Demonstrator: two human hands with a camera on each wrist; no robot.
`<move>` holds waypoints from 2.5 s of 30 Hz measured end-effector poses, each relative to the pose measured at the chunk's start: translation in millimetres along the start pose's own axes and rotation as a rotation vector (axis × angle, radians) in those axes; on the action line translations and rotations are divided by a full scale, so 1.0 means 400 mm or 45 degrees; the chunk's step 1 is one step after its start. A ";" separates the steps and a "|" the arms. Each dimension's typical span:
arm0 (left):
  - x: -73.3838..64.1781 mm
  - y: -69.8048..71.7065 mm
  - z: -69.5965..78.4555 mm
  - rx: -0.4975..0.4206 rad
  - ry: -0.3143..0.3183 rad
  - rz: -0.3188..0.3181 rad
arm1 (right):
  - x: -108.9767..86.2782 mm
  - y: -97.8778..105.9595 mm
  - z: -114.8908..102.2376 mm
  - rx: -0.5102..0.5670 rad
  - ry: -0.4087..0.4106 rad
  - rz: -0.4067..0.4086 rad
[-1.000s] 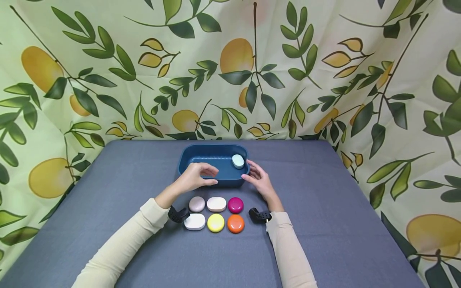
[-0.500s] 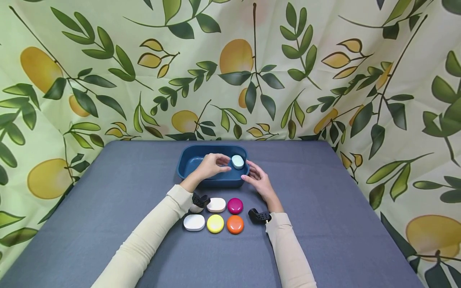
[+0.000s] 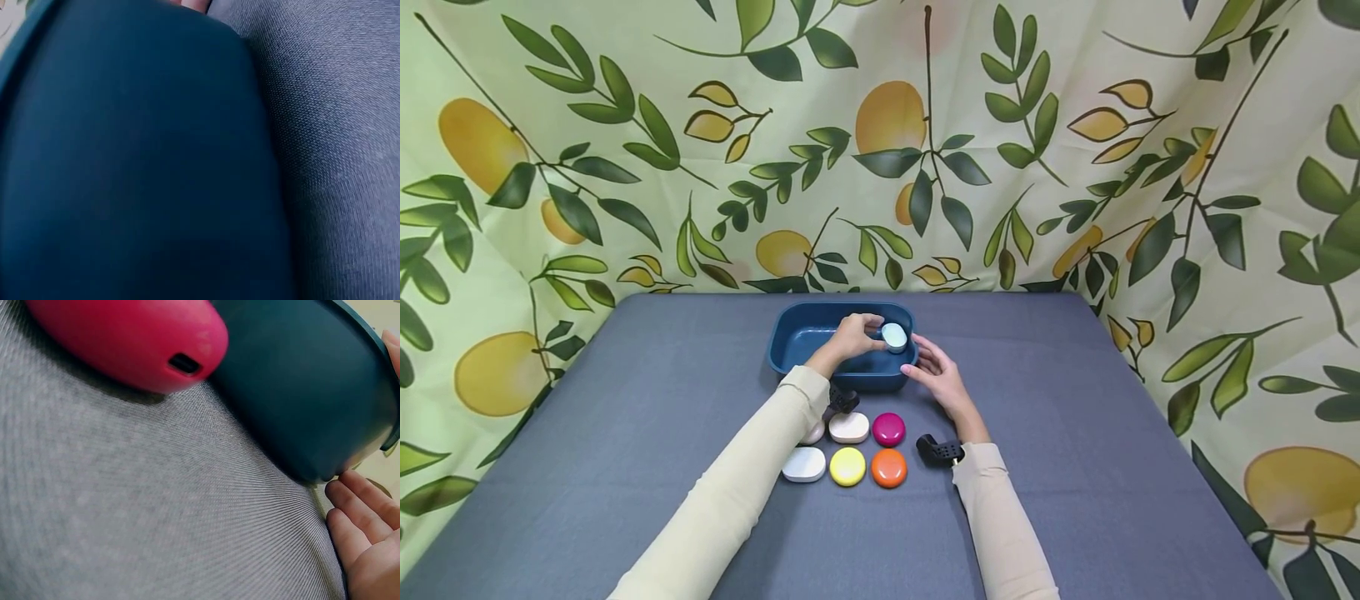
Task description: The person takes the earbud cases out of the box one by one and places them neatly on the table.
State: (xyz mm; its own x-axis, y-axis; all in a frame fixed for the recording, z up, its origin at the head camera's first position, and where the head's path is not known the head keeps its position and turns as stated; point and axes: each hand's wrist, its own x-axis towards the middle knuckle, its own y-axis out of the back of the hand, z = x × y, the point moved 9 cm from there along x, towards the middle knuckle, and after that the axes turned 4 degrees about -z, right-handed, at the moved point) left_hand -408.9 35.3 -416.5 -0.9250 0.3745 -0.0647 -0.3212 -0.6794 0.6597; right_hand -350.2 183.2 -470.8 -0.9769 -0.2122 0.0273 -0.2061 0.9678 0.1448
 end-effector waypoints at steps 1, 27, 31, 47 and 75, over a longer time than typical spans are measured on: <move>0.004 -0.005 0.000 0.001 0.005 -0.011 | -0.001 0.000 0.000 0.000 0.001 -0.002; 0.013 -0.029 -0.028 0.185 0.041 -0.125 | -0.015 -0.010 -0.041 0.046 0.054 -0.018; 0.010 -0.027 -0.020 0.208 -0.005 -0.118 | -0.001 -0.004 -0.014 0.040 0.048 -0.008; -0.004 0.006 0.006 0.230 -0.067 -0.038 | 0.001 -0.001 -0.008 0.003 0.044 0.000; -0.294 0.061 0.087 -0.020 -0.313 0.118 | -0.006 0.012 -0.001 -0.047 0.062 0.048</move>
State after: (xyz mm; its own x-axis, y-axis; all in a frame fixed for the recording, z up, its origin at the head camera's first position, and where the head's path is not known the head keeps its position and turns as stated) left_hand -300.8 -3.2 -366.7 -0.8740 0.4509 0.1811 -0.2422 -0.7273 0.6422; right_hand -348.8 188.1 -469.8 -0.9798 -0.1826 0.0811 -0.1659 0.9697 0.1792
